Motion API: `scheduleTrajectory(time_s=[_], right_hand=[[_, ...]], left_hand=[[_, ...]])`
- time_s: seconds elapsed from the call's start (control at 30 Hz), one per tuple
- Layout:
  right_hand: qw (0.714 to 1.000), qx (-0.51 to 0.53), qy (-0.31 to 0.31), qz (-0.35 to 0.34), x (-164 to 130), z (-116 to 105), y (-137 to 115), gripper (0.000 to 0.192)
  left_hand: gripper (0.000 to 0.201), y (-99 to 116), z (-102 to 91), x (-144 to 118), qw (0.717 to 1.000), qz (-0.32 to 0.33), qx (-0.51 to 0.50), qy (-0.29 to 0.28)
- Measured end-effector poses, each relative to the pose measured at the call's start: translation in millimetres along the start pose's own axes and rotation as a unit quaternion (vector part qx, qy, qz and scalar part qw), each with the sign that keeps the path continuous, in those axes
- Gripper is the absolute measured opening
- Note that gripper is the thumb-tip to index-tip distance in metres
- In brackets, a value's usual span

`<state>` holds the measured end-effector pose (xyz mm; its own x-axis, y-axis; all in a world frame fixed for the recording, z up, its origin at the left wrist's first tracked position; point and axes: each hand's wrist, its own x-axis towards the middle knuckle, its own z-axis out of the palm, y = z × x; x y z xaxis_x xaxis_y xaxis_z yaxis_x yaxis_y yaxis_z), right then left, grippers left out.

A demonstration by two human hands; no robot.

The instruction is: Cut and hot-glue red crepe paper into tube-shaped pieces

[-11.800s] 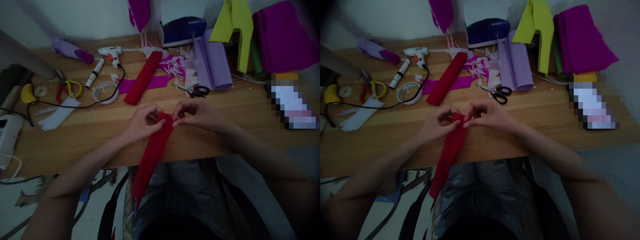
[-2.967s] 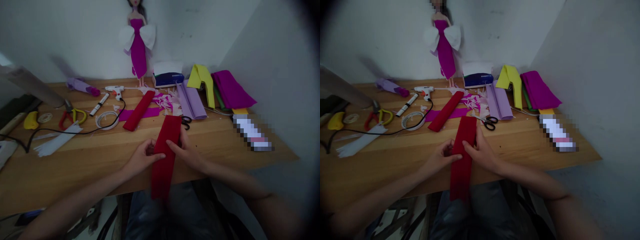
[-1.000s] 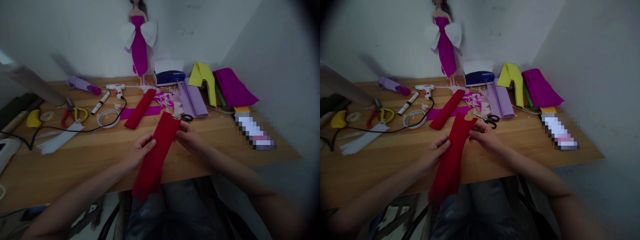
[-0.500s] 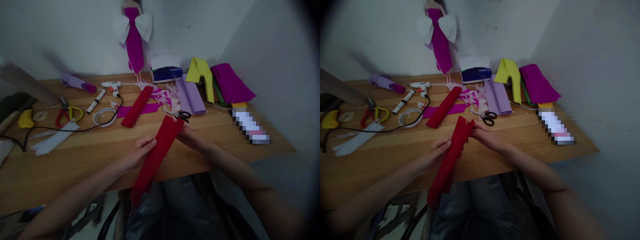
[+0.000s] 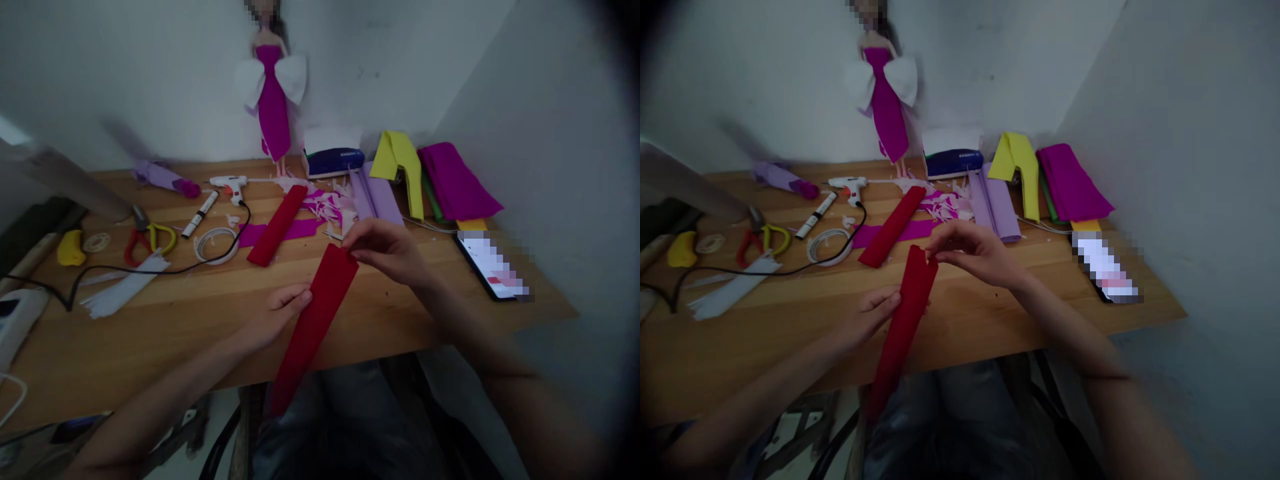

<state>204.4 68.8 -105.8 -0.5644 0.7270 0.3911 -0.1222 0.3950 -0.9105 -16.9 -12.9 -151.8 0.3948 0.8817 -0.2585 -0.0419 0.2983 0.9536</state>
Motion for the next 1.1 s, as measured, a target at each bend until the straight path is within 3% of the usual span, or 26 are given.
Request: scheduleTrajectory(time_s=[0.2, 0.37, 0.43, 0.6, 0.73, 0.87, 1.1], right_hand=[[0.987, -0.092, -0.062, -0.118, 44.5, -17.5, -34.7, 0.007], [0.968, -0.089, -0.093, -0.215, 63.4, -25.2, -45.1, 0.006], [0.968, -0.104, -0.094, -0.207, 62.6, -26.5, -47.6, 0.007], [0.966, -0.158, -0.114, -0.168, 55.6, -31.1, -52.7, 0.006], [0.972, -0.159, -0.116, -0.126, 54.6, -36.5, -52.2, 0.004], [0.985, -0.129, -0.091, -0.073, 55.0, -39.0, -50.8, 0.002], [0.987, -0.14, -0.067, -0.037, 58.5, -34.4, -46.6, 0.01]], left_hand=[[0.048, 46.6, -3.2, -0.8, 0.996, 0.057, 0.07, -0.014], [0.045, 76.9, -2.2, 3.5, 0.982, 0.106, 0.152, -0.036], [0.041, 85.6, -0.4, 5.5, 0.976, 0.127, 0.172, -0.037], [0.038, 104.0, 3.4, 12.4, 0.963, 0.169, 0.206, 0.026], [0.039, 114.5, 9.5, 22.3, 0.968, 0.145, 0.206, -0.026], [0.034, 115.6, 15.8, 32.2, 0.976, 0.127, 0.178, 0.008], [0.021, 103.8, 20.2, 40.5, 0.976, 0.163, 0.111, 0.095]])
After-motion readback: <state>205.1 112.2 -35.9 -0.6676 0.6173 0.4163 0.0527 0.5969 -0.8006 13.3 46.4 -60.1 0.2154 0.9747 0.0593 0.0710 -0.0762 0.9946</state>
